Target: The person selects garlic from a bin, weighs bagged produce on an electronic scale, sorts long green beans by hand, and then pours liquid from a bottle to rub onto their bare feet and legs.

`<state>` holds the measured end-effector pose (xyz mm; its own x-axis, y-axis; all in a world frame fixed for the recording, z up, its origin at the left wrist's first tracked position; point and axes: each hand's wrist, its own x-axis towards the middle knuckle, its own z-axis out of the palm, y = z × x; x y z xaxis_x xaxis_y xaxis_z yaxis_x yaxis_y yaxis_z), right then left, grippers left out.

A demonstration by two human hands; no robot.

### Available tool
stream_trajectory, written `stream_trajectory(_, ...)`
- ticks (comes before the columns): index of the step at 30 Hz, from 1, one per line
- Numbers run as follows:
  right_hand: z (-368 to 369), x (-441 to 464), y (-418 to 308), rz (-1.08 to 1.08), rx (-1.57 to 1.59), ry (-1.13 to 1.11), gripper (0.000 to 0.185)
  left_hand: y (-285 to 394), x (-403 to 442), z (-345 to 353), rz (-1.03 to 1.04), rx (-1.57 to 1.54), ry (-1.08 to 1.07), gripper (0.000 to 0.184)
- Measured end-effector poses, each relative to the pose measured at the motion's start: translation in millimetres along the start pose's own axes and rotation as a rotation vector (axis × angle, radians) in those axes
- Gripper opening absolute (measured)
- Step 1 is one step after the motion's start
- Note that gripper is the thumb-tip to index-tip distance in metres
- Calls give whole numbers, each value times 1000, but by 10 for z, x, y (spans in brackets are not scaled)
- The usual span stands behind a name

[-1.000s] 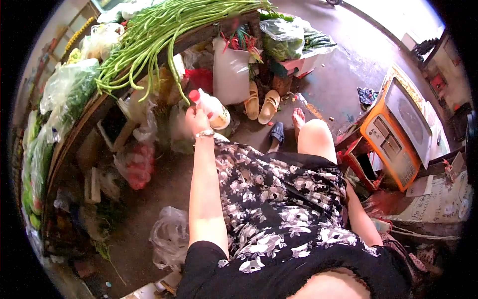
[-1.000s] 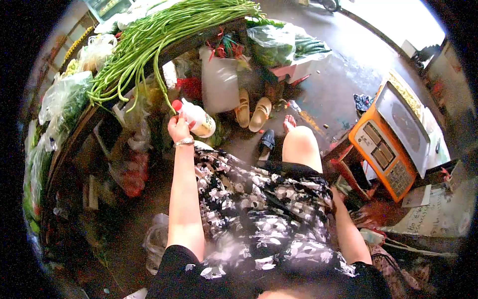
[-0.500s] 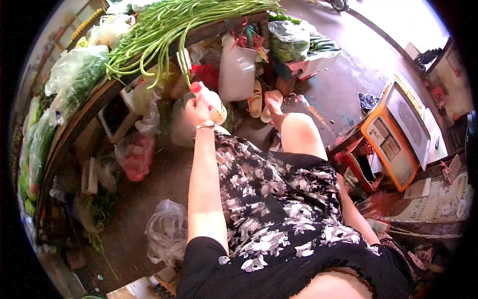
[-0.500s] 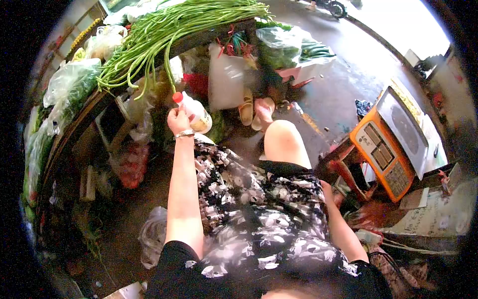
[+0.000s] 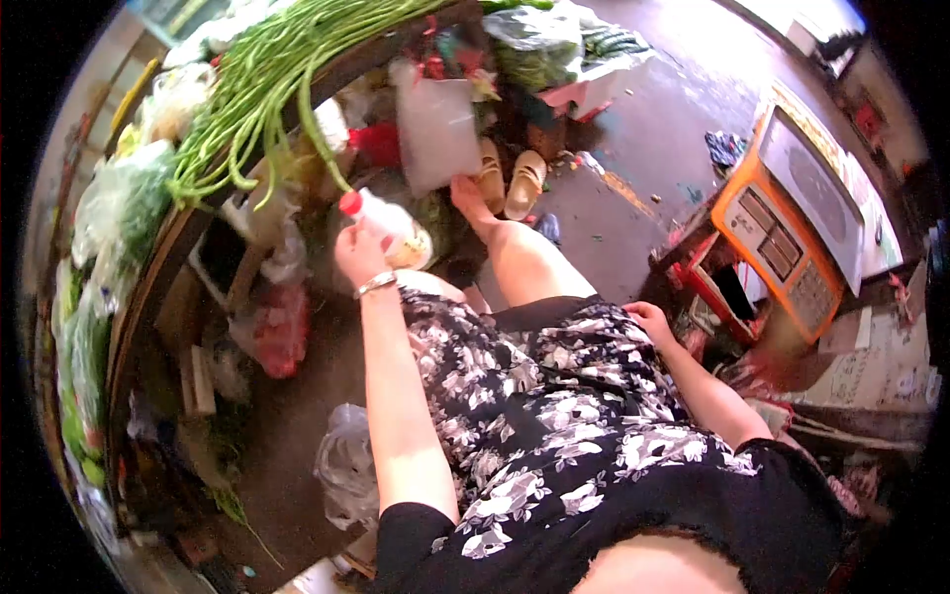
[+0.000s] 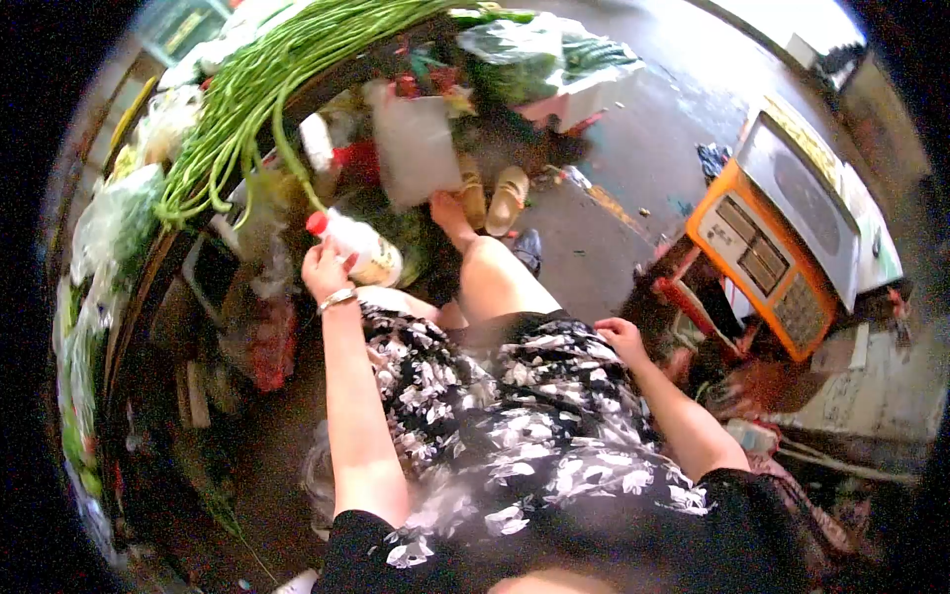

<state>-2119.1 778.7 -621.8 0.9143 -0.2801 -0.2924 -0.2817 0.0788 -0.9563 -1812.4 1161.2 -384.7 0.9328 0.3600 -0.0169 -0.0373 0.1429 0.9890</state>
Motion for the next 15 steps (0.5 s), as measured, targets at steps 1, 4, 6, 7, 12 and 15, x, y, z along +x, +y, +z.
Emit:
stream_trajectory(1,31,-35,-62,24,-67,47,19,-10,21,-17,-16,-59,-25,14)
stream_trajectory(4,20,-57,-84,-2,-112,121,19,-111,186,1,-23,44,-10,14)
stream_trajectory(6,-2,-153,-113,149,-148,152,18,-3,173,25,-47,38,-29,16)
stream_trajectory(7,-8,-229,-134,176,-149,170,19,29,187,19,-40,26,-63,16)
stream_trajectory(12,-83,-446,153,271,-134,307,20,66,164,49,-49,57,-157,13)
stream_trajectory(15,-158,-481,312,330,-180,338,19,85,174,53,-59,69,-167,12)
